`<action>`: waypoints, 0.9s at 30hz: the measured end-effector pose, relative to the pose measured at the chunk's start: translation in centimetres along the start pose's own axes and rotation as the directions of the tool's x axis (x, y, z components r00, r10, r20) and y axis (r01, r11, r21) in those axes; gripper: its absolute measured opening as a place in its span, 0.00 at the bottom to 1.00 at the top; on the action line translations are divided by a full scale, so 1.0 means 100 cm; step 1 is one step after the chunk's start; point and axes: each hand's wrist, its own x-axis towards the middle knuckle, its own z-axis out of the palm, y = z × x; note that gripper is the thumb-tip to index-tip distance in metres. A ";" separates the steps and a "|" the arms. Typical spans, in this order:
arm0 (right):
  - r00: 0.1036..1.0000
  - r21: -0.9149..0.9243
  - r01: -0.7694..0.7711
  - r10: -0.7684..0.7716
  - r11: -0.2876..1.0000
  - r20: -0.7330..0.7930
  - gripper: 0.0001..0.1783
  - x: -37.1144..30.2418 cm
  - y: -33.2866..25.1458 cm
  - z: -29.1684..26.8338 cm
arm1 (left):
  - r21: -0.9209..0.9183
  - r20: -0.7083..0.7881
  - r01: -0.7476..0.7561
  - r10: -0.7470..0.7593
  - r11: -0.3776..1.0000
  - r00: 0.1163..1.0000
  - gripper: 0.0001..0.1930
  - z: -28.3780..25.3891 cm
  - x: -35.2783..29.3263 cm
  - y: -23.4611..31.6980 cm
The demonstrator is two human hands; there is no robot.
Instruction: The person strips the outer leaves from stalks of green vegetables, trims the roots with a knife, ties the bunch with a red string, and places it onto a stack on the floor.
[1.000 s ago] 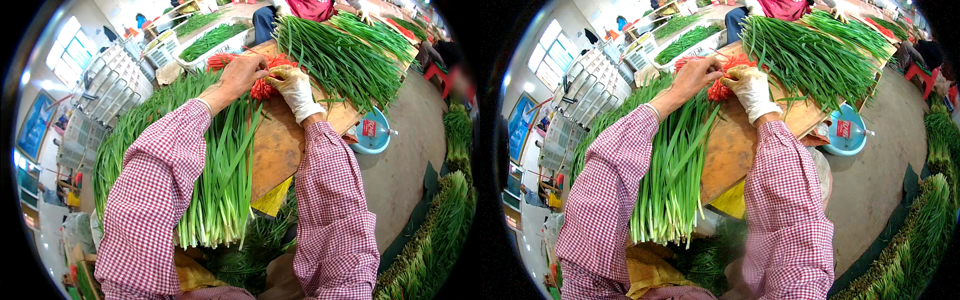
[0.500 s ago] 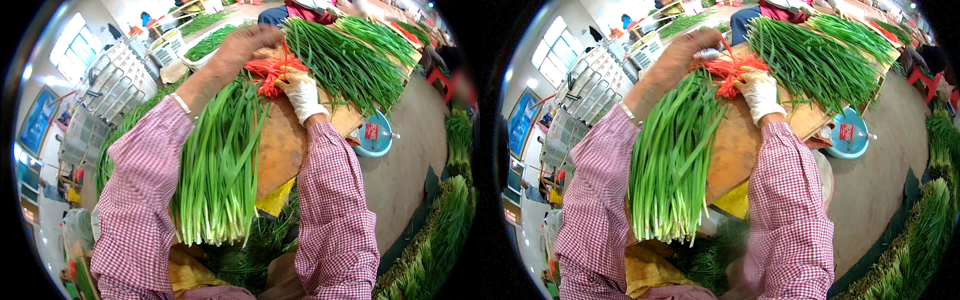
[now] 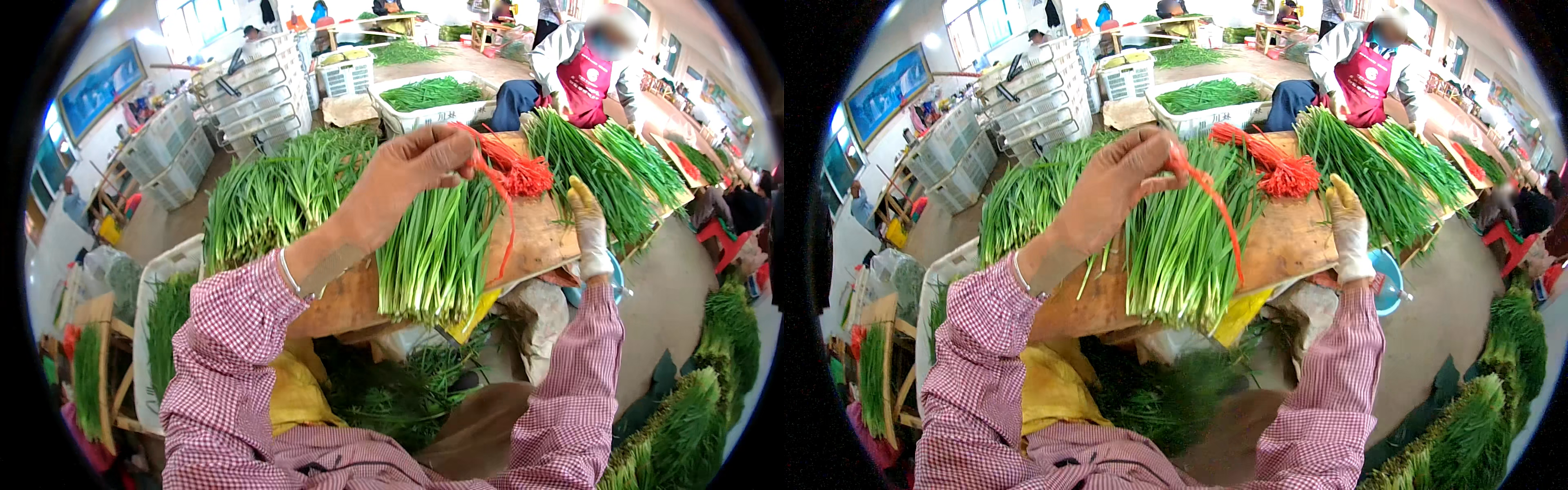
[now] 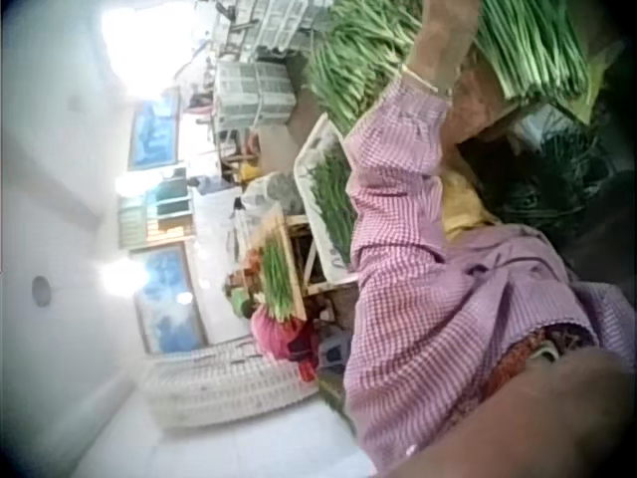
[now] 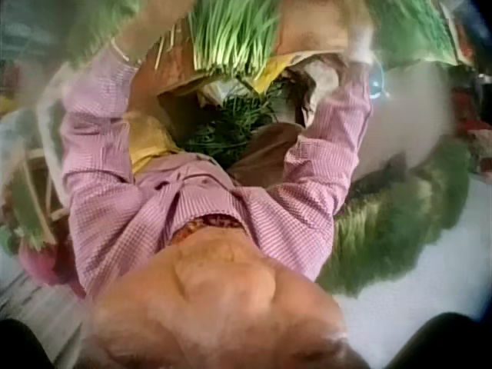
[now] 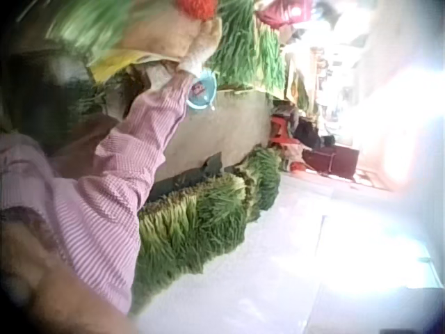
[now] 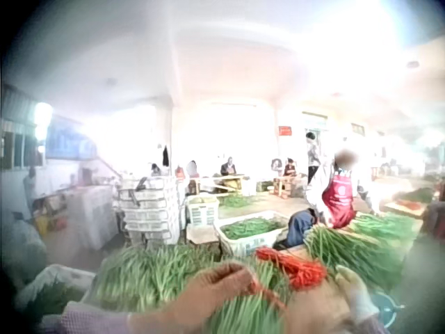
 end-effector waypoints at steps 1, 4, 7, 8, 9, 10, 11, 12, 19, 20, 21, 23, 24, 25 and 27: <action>1.000 0.114 -0.025 0.025 0.993 0.008 0.15 -0.019 -0.050 0.014 | 0.054 -0.021 0.030 -0.029 0.998 0.999 0.10 0.002 -0.016 0.001; 0.955 0.150 -0.150 0.104 0.977 0.276 0.15 -0.092 -0.174 0.044 | 0.091 -0.011 0.068 -0.068 0.994 0.998 0.08 0.021 -0.055 -0.005; 0.782 0.122 -0.490 0.374 0.863 0.499 0.17 -0.161 -0.210 0.089 | 0.023 0.027 -0.001 0.001 1.000 1.000 0.06 0.031 -0.097 -0.033; 0.722 0.111 -0.580 0.446 0.807 0.529 0.17 -0.176 -0.213 0.095 | 0.020 0.048 0.007 -0.008 1.000 0.999 0.07 0.037 -0.108 -0.037; 0.686 0.005 -0.642 0.572 0.767 0.450 0.14 -0.189 -0.219 0.102 | 0.030 0.059 0.023 -0.025 0.999 0.998 0.07 0.039 -0.119 -0.041; 0.722 -0.115 -0.594 0.591 0.796 0.360 0.12 -0.202 -0.215 0.100 | 0.019 0.092 0.030 -0.032 0.999 0.995 0.07 0.048 -0.126 -0.044; 0.760 -0.078 -0.559 0.548 0.825 0.350 0.10 -0.214 -0.210 0.098 | 0.000 0.102 0.071 -0.071 0.997 0.992 0.07 0.052 -0.135 -0.045; 0.737 -0.096 -0.583 0.575 0.807 0.355 0.10 -0.222 -0.210 0.096 | -0.018 0.111 0.112 -0.109 0.994 0.988 0.07 0.054 -0.144 -0.047; 0.683 -0.181 -0.569 0.584 0.802 0.439 0.09 -0.252 -0.194 0.108 | 0.112 0.184 0.215 -0.233 0.970 0.955 0.08 0.028 -0.189 -0.067; 0.684 -0.149 -0.579 0.577 0.802 0.445 0.08 -0.254 -0.190 0.110 | 0.145 0.175 0.161 -0.186 0.976 0.967 0.08 0.025 -0.191 -0.068; 0.699 -0.190 -0.551 0.573 0.813 0.427 0.08 -0.251 -0.188 0.112 | 0.178 0.167 0.108 -0.138 0.978 0.976 0.08 0.022 -0.193 -0.070; 0.702 -0.259 -0.526 0.586 0.810 0.406 0.08 -0.251 -0.190 0.125 | 0.287 0.148 0.030 -0.075 0.957 0.986 0.08 0.016 -0.203 -0.070; 0.679 -0.199 -0.581 0.605 0.789 0.416 0.07 -0.252 -0.192 0.132 | 0.325 0.149 -0.008 -0.043 0.946 0.988 0.08 0.011 -0.208 -0.071; 0.724 -0.196 -0.525 0.555 0.828 0.410 0.06 -0.258 -0.178 0.137 | 0.369 0.156 -0.017 -0.044 0.929 0.987 0.08 0.008 -0.211 -0.076; 0.833 -0.192 -0.320 0.372 0.928 0.409 0.04 -0.264 -0.162 0.138 | 0.189 0.070 0.039 -0.053 0.981 0.996 0.06 0.009 -0.215 -0.084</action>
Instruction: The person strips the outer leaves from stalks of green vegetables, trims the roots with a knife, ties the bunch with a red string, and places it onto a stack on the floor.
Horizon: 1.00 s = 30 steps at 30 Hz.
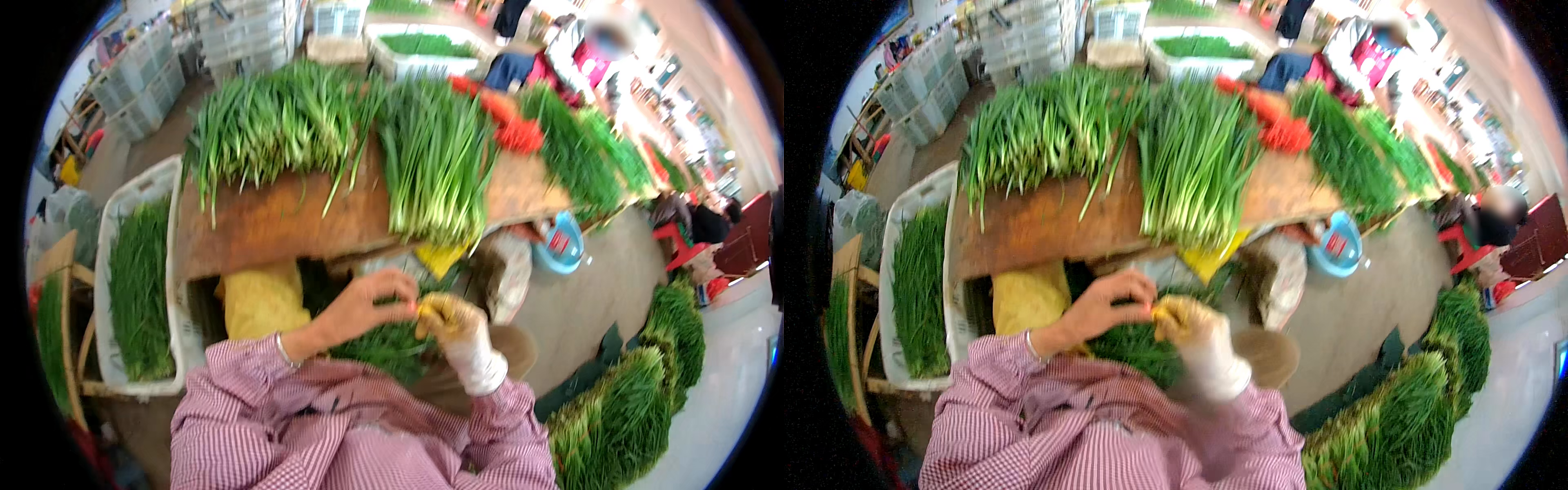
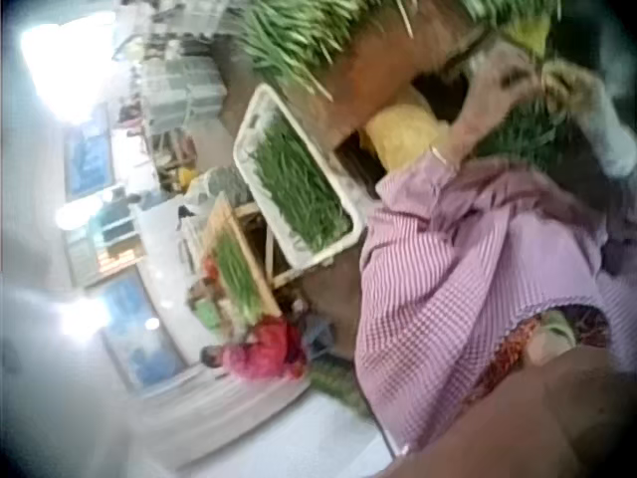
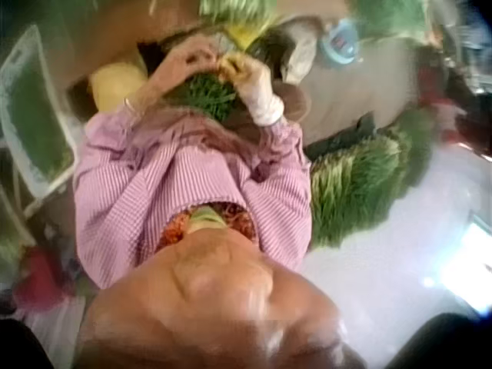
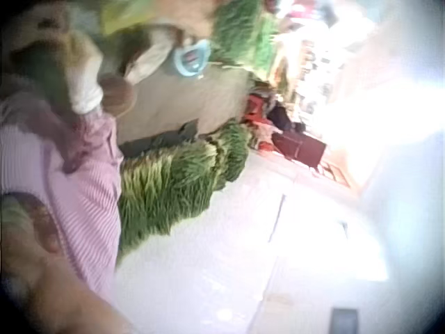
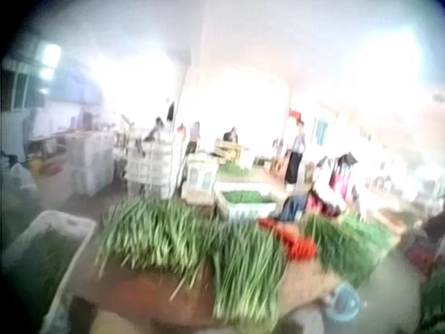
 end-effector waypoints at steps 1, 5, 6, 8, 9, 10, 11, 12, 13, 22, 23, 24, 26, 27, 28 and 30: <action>1.000 -0.001 0.022 -0.022 1.000 0.001 0.04 -0.002 0.003 -0.001 | -0.274 -0.018 0.152 -0.163 0.950 0.986 0.05 0.008 -0.005 0.000; 1.000 0.088 -0.013 0.011 0.996 0.024 0.07 -0.010 -0.006 0.011 | -0.859 0.050 0.322 -0.560 0.398 0.827 0.06 0.025 -0.026 0.006; 1.000 0.026 0.024 -0.024 0.999 0.018 0.08 -0.013 -0.005 0.013 | -0.909 0.075 0.314 -0.633 0.273 0.770 0.06 0.029 -0.030 0.009; 0.994 -0.122 0.109 -0.110 0.986 -0.001 0.09 -0.017 -0.003 0.010 | -0.881 0.070 0.333 -0.603 0.337 0.795 0.07 0.034 -0.035 0.008; 0.982 -0.163 0.186 -0.190 0.969 -0.008 0.09 -0.018 -0.002 0.010 | -0.864 0.070 0.344 -0.588 0.368 0.806 0.08 0.035 -0.037 0.007; 0.969 -0.272 0.246 -0.239 0.930 0.061 0.08 -0.019 -0.001 0.011 | -0.740 0.086 0.429 -0.559 0.519 0.825 0.09 0.029 -0.041 0.009; 0.954 -0.383 0.301 -0.274 0.873 0.125 0.08 -0.022 0.002 0.010 | -0.584 0.124 0.490 -0.525 0.647 0.842 0.10 0.017 -0.045 0.009; 0.935 -0.483 0.355 -0.298 0.801 0.192 0.07 -0.024 0.004 0.010 | -0.404 0.169 0.519 -0.496 0.754 0.852 0.11 0.008 -0.049 0.009; 0.912 -0.468 0.410 -0.346 0.783 0.220 0.07 -0.025 0.006 0.015 | -0.277 0.225 0.559 -0.513 0.782 0.829 0.13 0.002 -0.053 0.009; 0.879 -0.383 0.459 -0.348 0.801 0.326 0.08 -0.044 0.001 0.029 | -0.252 0.537 0.756 -0.563 0.604 0.629 0.14 -0.020 -0.074 0.030; 0.895 -0.378 0.428 -0.328 0.821 0.302 0.08 -0.043 0.001 0.029 | -0.351 0.481 0.703 -0.525 0.618 0.702 0.14 -0.015 -0.078 0.028; 0.916 -0.346 0.388 -0.315 0.854 0.248 0.07 -0.043 0.002 0.029 | -0.445 0.416 0.640 -0.488 0.627 0.767 0.13 -0.011 -0.081 0.028; 0.949 -0.273 0.312 -0.284 0.910 0.140 0.06 -0.044 0.002 0.028 | -0.613 0.349 0.628 -0.549 0.479 0.760 0.10 0.004 -0.077 0.035; 0.954 -0.287 0.299 -0.276 0.910 0.119 0.06 -0.043 0.003 0.025 | -0.701 0.330 0.608 -0.585 0.374 0.741 0.10 0.013 -0.074 0.037; 0.944 -0.323 0.328 -0.290 0.888 0.159 0.05 -0.043 0.004 0.024 | -0.776 0.317 0.573 -0.623 0.263 0.715 0.09 0.018 -0.074 0.037; 0.919 -0.390 0.385 -0.310 0.837 0.241 0.05 -0.041 0.007 0.022 | -0.625 0.329 0.684 -0.667 0.377 0.669 0.08 0.011 -0.078 0.032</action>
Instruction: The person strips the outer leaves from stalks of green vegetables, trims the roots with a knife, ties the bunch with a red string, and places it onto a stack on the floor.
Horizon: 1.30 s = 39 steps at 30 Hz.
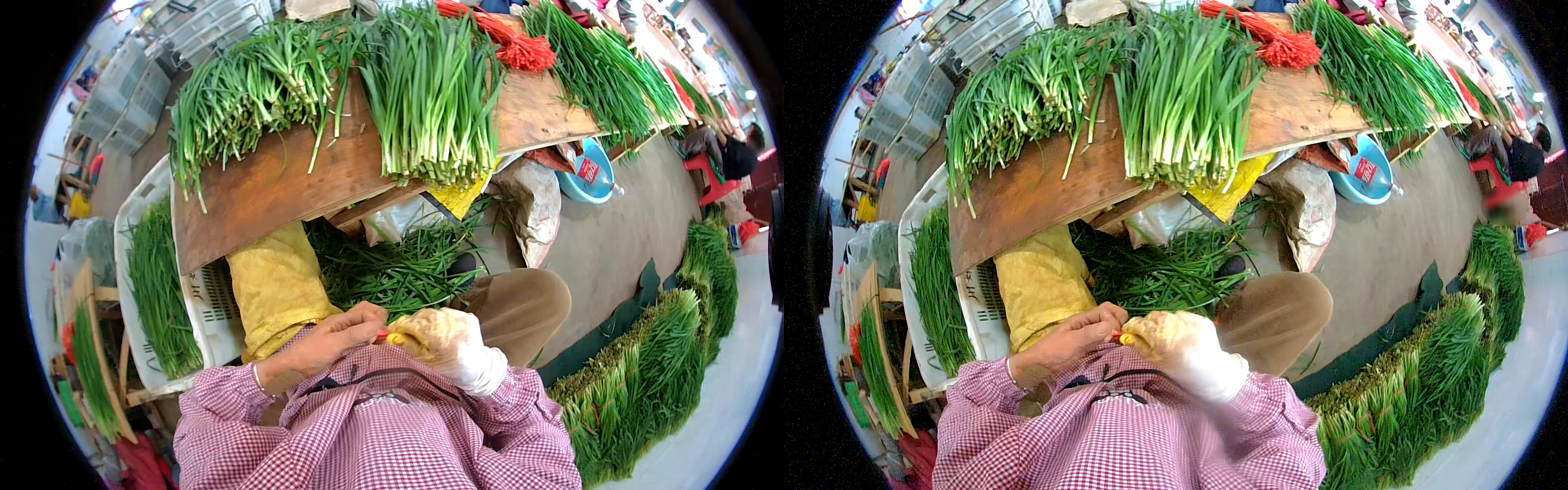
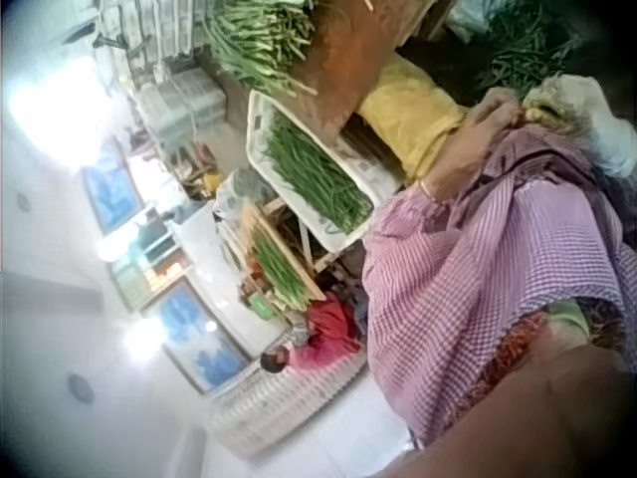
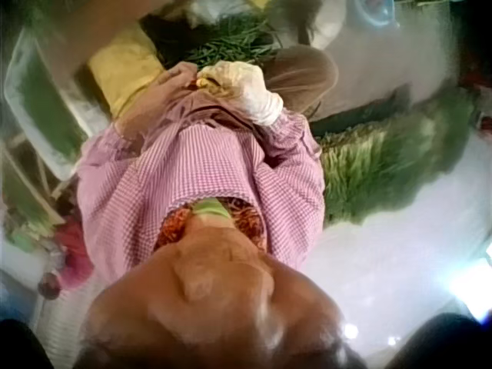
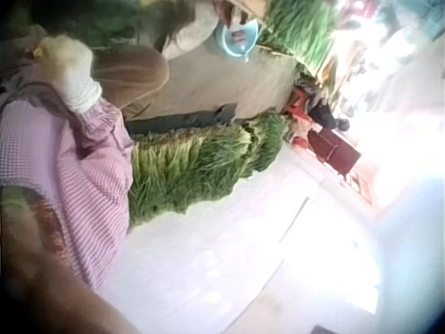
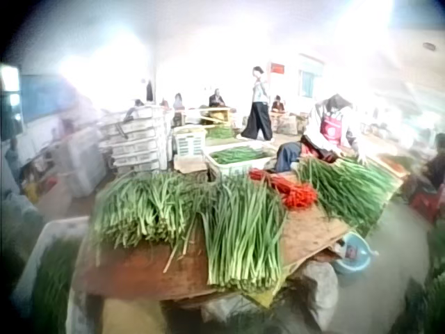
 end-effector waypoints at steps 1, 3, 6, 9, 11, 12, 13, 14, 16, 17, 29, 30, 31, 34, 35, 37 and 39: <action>1.000 0.053 0.015 -0.015 0.998 -0.004 0.06 0.000 0.000 -0.001 | 0.126 0.009 -0.006 0.005 0.992 1.000 0.07 -0.002 -0.003 0.005; 0.999 0.158 0.048 -0.047 0.986 -0.015 0.07 0.001 -0.001 -0.005 | 0.142 0.050 -0.071 0.064 0.987 0.997 0.06 -0.004 -0.005 0.005; 0.999 0.301 0.034 -0.024 0.953 -0.038 0.09 0.008 -0.009 -0.007 | -0.191 0.079 -0.354 0.374 0.916 0.924 0.06 0.011 -0.004 0.007; 0.997 0.445 -0.001 0.038 0.896 -0.074 0.08 0.012 -0.011 -0.004 | -0.326 0.044 -0.431 0.469 0.841 0.882 0.05 0.019 0.010 0.004; 0.994 0.414 -0.092 0.107 0.906 -0.012 0.07 0.007 -0.004 -0.009 | -0.179 0.053 -0.527 0.543 0.831 0.838 0.04 0.011 0.021 -0.002; 0.990 0.396 -0.137 0.141 0.908 0.018 0.07 0.004 0.001 -0.013 | -0.007 0.066 -0.525 0.524 0.851 0.849 0.04 0.007 0.022 0.003; 0.972 0.469 -0.225 0.226 0.854 0.056 0.07 0.001 0.008 -0.019 | 0.167 0.067 -0.509 0.505 0.844 0.860 0.05 0.002 0.020 0.010; 0.942 0.651 -0.287 0.330 0.703 0.059 0.06 -0.006 0.016 -0.028 | 0.323 0.076 -0.478 0.482 0.817 0.873 0.07 -0.003 0.021 0.016; 0.903 0.652 -0.271 0.421 0.708 -0.081 0.05 -0.005 0.033 -0.054 | 0.321 0.054 -0.509 0.521 0.799 0.852 0.10 -0.011 0.029 0.024; 0.794 0.710 -0.446 0.606 0.545 0.034 0.05 -0.002 0.034 -0.069 | 0.379 0.030 -0.511 0.542 0.772 0.840 0.09 -0.010 0.031 0.031; 0.989 0.083 0.110 -0.101 0.990 -0.109 0.09 0.051 0.129 -0.080 | 0.454 0.008 -0.340 0.377 0.824 0.926 0.07 -0.002 0.047 0.025; 0.987 0.061 0.115 -0.107 0.991 -0.122 0.10 0.054 0.134 -0.081 | 0.453 -0.008 -0.326 0.370 0.829 0.929 0.07 -0.003 0.046 0.025; 0.971 0.075 0.191 -0.176 0.979 -0.163 0.10 0.059 0.138 -0.082 | 0.453 -0.020 -0.320 0.368 0.832 0.929 0.08 -0.004 0.046 0.024; 0.981 0.103 0.119 -0.101 0.988 -0.163 0.10 0.063 0.141 -0.088 | 0.443 -0.048 -0.306 0.363 0.843 0.930 0.08 -0.006 0.046 0.024; 0.994 0.139 0.018 -0.003 0.990 -0.111 0.09 0.064 0.135 -0.092 | 0.436 -0.053 -0.305 0.362 0.847 0.931 0.08 -0.006 0.046 0.024; 0.986 0.109 0.102 -0.086 0.989 -0.141 0.09 0.063 0.139 -0.092 | 0.430 -0.063 -0.303 0.362 0.851 0.930 0.07 -0.007 0.047 0.025; 0.985 0.128 0.120 -0.102 0.984 -0.141 0.08 0.060 0.139 -0.096 | 0.432 -0.073 -0.300 0.364 0.851 0.928 0.07 -0.007 0.046 0.028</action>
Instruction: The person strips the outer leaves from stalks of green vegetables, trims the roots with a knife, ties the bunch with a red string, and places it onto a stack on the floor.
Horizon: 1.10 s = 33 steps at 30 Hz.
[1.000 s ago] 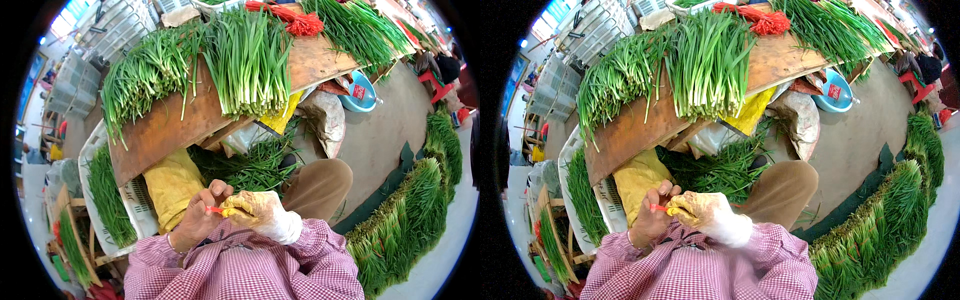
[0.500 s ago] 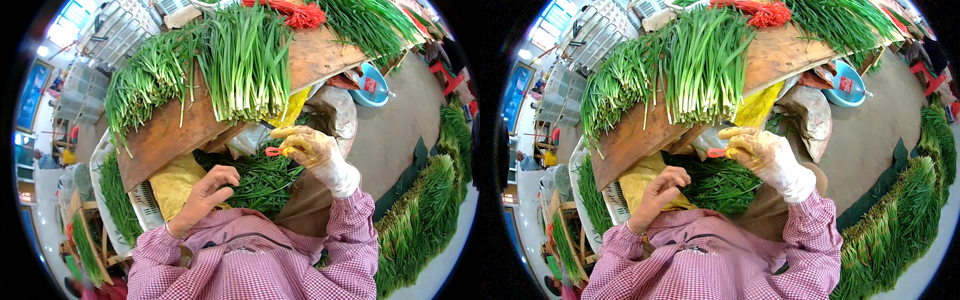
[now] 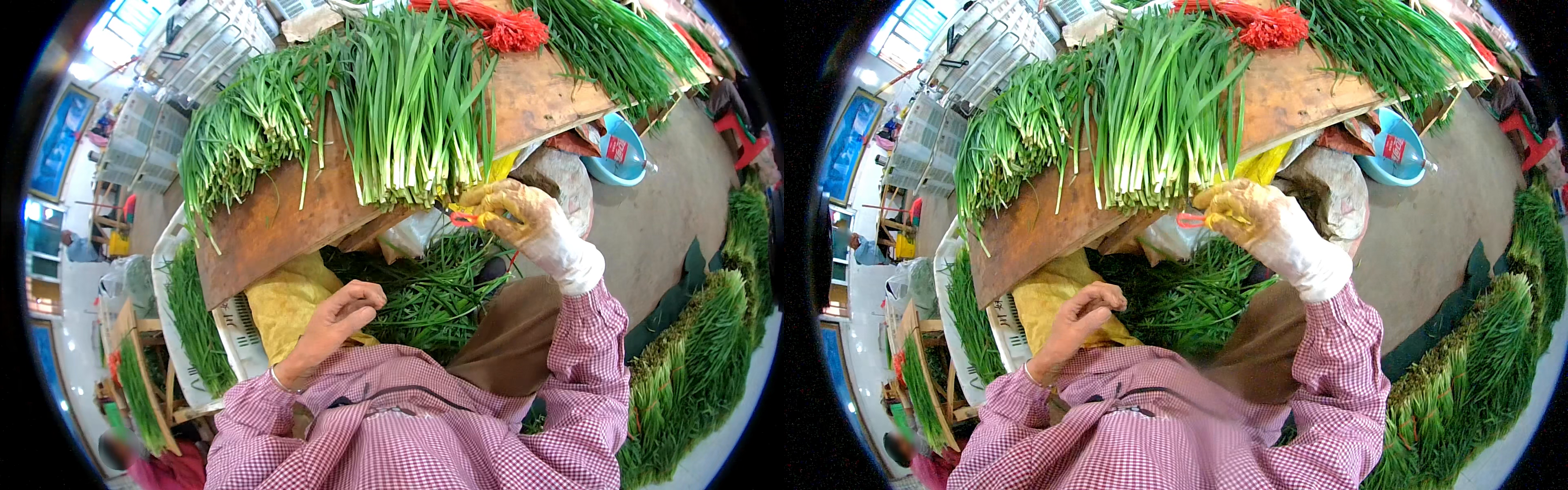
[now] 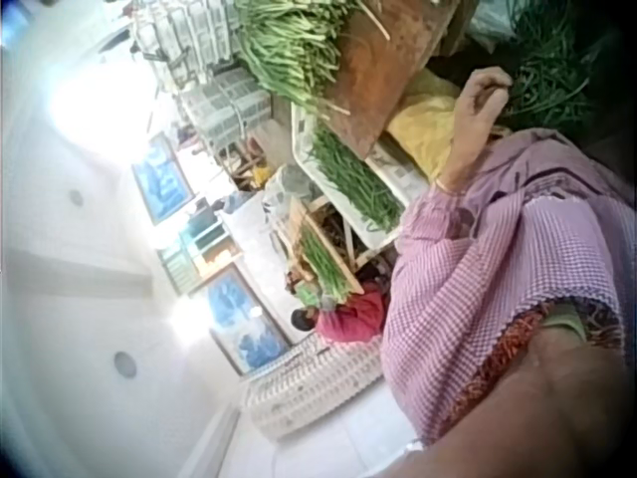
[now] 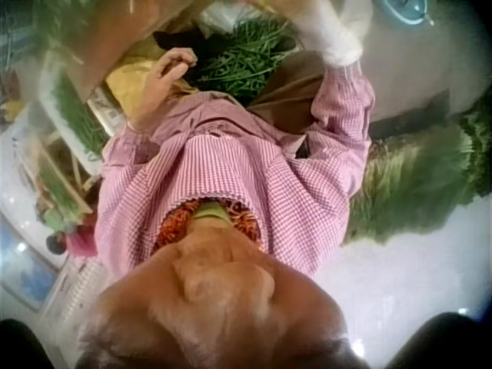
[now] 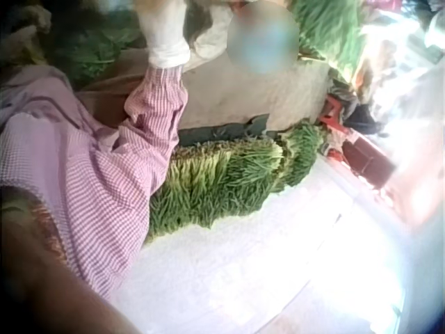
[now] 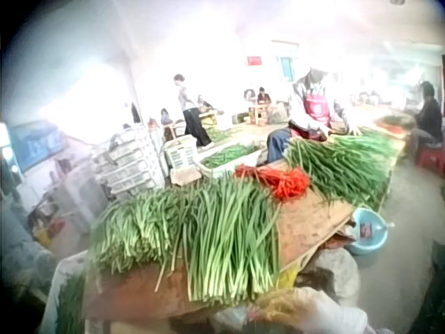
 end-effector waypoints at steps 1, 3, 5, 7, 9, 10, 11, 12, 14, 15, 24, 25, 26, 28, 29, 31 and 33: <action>1.000 0.037 -0.023 0.023 0.999 0.015 0.08 -0.003 -0.006 -0.004 | -0.002 -0.026 -0.013 0.013 1.000 1.000 0.06 -0.001 0.000 0.002; 0.992 0.173 -0.129 0.126 0.976 0.026 0.07 -0.011 -0.016 -0.014 | -0.006 -0.080 -0.037 0.036 0.999 0.996 0.06 -0.005 -0.001 0.007; 0.957 0.363 -0.283 0.287 0.888 0.045 0.07 -0.020 -0.028 -0.023 | 0.005 -0.134 -0.052 0.052 0.999 0.990 0.06 -0.011 -0.001 0.009; 0.843 0.581 -0.440 0.537 0.685 0.006 0.09 -0.024 -0.040 -0.030 | -0.022 -0.173 -0.079 0.074 0.997 0.982 0.06 -0.015 0.002 0.010; 0.764 0.656 -0.457 0.643 0.600 -0.057 0.10 -0.035 -0.024 -0.036 | 0.186 -0.191 -0.175 0.210 0.967 0.959 0.05 -0.017 0.015 0.029; 0.765 0.653 -0.465 0.642 0.598 -0.042 0.12 -0.039 -0.019 -0.041 | 0.257 -0.158 -0.225 0.270 0.940 0.950 0.05 -0.024 0.026 0.039; 0.746 0.686 -0.401 0.651 0.607 -0.140 0.13 -0.033 -0.020 -0.038 | 0.332 -0.129 -0.271 0.328 0.904 0.936 0.05 -0.028 0.035 0.053; 0.716 0.709 -0.336 0.657 0.620 -0.235 0.14 -0.023 -0.022 -0.030 | 0.393 -0.123 -0.327 0.401 0.860 0.908 0.06 -0.024 0.046 0.071; 0.753 0.657 -0.320 0.604 0.683 -0.261 0.15 -0.005 -0.023 -0.037 | 0.540 0.015 -0.468 0.548 0.700 0.836 0.07 -0.017 0.076 0.101; 0.812 0.578 -0.365 0.553 0.730 -0.187 0.16 0.005 -0.020 -0.047 | 0.602 0.152 -0.553 0.597 0.577 0.788 0.08 -0.017 0.095 0.112; 0.994 -0.757 -0.105 0.059 0.645 -0.087 0.16 0.087 0.034 -0.026 | 0.732 0.655 -0.679 0.332 -0.058 0.679 0.13 -0.020 0.228 0.110; 0.997 -0.761 -0.082 0.054 0.644 -0.063 0.14 0.088 0.040 -0.027 | 0.738 0.655 -0.673 0.299 -0.057 0.694 0.13 -0.021 0.230 0.107; 0.998 -0.764 -0.061 0.048 0.642 -0.039 0.13 0.088 0.045 -0.028 | 0.731 0.660 -0.682 0.292 -0.034 0.693 0.14 -0.022 0.232 0.105; 0.999 -0.749 -0.038 0.032 0.662 -0.022 0.12 0.084 0.048 -0.031 | 0.714 0.680 -0.698 0.293 -0.053 0.673 0.14 -0.023 0.235 0.103; 0.999 -0.746 -0.005 -0.021 0.666 -0.026 0.11 0.078 0.053 -0.034 | 0.707 0.688 -0.705 0.294 -0.061 0.664 0.14 -0.023 0.235 0.102; 0.996 -0.804 -0.068 0.088 0.591 -0.020 0.11 0.068 0.039 -0.039 | 0.723 0.671 -0.689 0.290 -0.052 0.682 0.14 -0.026 0.232 0.099; 0.985 -0.756 -0.117 0.170 0.644 -0.008 0.11 0.060 0.014 -0.045 | 0.726 0.663 -0.687 0.295 -0.030 0.688 0.14 -0.028 0.233 0.099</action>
